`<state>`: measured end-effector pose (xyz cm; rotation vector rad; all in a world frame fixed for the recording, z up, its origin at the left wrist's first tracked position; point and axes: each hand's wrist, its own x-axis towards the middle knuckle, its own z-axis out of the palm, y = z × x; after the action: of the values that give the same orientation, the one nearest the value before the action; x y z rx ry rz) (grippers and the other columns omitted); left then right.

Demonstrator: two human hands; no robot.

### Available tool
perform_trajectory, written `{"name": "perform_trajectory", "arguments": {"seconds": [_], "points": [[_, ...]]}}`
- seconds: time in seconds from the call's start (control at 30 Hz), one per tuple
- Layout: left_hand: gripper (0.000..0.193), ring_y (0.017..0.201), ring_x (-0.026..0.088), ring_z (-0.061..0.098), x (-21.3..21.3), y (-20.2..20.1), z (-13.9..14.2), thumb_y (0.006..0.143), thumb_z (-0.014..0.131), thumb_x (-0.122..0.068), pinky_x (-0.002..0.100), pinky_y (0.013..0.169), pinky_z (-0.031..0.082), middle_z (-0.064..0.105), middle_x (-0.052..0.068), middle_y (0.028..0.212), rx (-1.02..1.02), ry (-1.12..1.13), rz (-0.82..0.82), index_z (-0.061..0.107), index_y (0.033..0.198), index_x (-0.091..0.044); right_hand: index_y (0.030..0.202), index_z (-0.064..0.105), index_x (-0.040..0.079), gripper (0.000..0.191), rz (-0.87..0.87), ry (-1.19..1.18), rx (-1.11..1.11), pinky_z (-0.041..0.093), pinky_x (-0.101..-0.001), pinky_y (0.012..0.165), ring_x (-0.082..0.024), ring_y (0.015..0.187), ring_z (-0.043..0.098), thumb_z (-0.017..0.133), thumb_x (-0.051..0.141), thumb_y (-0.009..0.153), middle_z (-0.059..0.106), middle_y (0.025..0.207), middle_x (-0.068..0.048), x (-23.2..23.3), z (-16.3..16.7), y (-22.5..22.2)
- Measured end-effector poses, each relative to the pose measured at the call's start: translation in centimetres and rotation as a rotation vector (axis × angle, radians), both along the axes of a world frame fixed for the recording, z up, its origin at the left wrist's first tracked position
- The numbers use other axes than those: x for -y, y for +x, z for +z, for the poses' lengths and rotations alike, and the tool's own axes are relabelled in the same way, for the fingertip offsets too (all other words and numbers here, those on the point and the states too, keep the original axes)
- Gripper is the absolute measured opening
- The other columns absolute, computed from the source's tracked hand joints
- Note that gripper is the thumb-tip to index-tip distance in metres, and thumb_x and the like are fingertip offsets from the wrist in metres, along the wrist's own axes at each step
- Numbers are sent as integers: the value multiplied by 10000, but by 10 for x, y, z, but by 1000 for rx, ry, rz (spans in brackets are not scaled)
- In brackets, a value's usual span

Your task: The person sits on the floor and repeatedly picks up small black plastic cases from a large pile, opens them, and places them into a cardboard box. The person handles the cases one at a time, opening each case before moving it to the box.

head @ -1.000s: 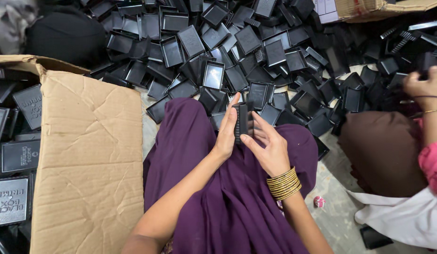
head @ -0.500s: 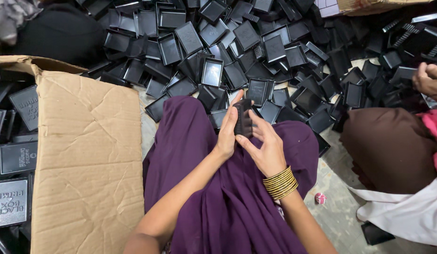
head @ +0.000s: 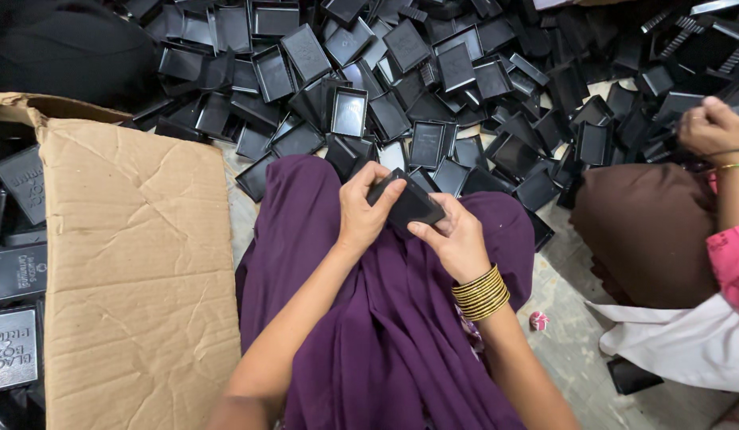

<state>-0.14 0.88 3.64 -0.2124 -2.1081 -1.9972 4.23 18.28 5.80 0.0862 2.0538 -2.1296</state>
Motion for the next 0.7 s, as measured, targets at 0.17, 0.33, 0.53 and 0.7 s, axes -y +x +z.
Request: {"name": "perform_trajectory", "arguments": {"seconds": [0.17, 0.33, 0.53, 0.7], "points": [[360, 573, 160, 619, 11, 4, 6, 845, 830, -329, 301, 559, 460, 637, 98, 670, -1, -309, -142, 667, 859, -8, 1213, 631, -16, 406, 23, 195, -43, 593, -293, 897, -112, 1001, 695, 790, -3, 840, 721, 1084, -41, 1, -4, 11], [352, 547, 163, 649, 50, 39, -5, 811, 856, -319, 327, 528, 494, 648, 75, 655, -3, -373, 155, 720, 914, -10, 1203, 601, 28, 398, 291, 285, -68, 581, -301, 904, -125, 1017, 716, 789, 152, 875, 735, 1082, -67, -9, -31, -1], [556, 800, 252, 614, 191, 79, 44, 1112, 433, -633, 285, 547, 479, 641, 194, 1195, -221, 834, 712, 446, 1185, -82, 1081, 687, 35, 441, -18, 1139, -353, 537, -490, 863, -391, 1000, 662, 788, 411, 874, 686, 1054, -184, -56, -96, -76], [556, 1056, 275, 681, 156, 83, 36, 1080, 480, -536, 369, 822, 591, 626, 193, 1350, -39, 726, 416, 490, 1373, -63, 996, 750, 108, 274, 61, 1207, -249, 536, -485, 810, -353, 978, 686, 760, 340, 852, 734, 1014, -126, -55, -116, -85]]}}
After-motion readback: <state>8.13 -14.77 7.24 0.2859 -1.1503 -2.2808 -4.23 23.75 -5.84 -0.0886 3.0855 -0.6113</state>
